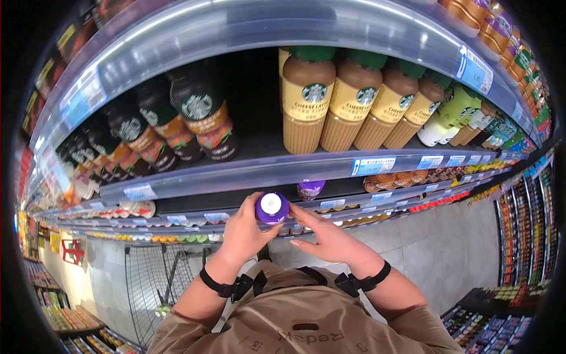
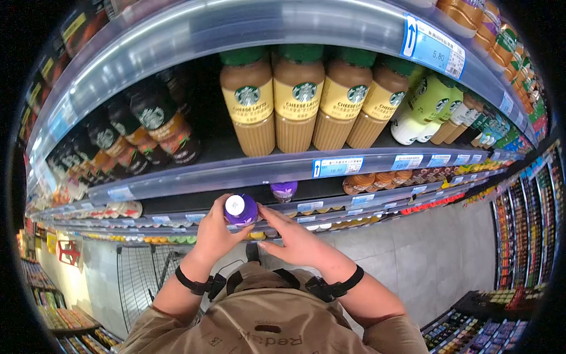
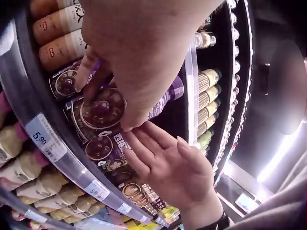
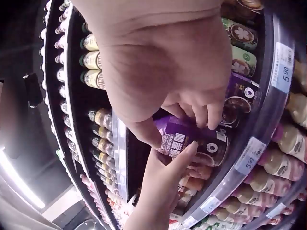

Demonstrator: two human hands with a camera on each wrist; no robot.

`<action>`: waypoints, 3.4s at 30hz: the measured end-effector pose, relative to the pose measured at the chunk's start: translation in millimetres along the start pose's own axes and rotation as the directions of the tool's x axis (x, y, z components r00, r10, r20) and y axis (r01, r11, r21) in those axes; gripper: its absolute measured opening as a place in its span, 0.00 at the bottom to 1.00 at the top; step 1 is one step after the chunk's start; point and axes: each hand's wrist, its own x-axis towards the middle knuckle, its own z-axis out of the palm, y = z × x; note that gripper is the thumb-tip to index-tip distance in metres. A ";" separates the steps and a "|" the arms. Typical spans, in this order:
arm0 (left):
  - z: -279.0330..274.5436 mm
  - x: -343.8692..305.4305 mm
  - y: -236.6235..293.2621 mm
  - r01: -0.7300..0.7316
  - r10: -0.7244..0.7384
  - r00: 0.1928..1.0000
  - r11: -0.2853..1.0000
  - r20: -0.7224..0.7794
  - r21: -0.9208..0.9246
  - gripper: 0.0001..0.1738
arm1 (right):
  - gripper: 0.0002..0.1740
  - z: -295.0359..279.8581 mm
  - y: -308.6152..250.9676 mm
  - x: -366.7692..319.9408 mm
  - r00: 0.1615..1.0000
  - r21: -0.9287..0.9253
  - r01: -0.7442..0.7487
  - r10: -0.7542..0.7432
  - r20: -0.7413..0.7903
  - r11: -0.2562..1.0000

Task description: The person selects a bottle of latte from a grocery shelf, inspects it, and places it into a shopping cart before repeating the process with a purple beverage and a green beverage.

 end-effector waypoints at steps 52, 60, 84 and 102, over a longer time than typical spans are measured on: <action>19.6 -131.1 -53.5 0.189 -0.191 0.979 0.981 -0.066 -0.033 0.50 | 0.12 -25.5 77.3 -153.0 0.945 0.454 -0.318 0.320 0.075 0.832; -47.2 -245.0 -38.3 0.242 -0.229 0.970 0.930 -0.079 0.278 0.16 | 0.11 23.9 74.5 -80.1 0.941 0.455 -0.284 0.155 0.299 0.844; -204.0 -575.4 -114.4 0.720 -0.609 0.638 0.689 -0.471 0.085 0.08 | 0.07 302.6 -86.8 47.5 0.522 -0.110 -0.017 0.102 0.847 0.994; -256.9 -755.6 -160.6 0.547 -0.922 0.091 0.362 -0.376 -0.755 0.12 | 0.15 610.4 -223.8 124.1 0.259 -0.051 0.448 -0.075 0.963 0.893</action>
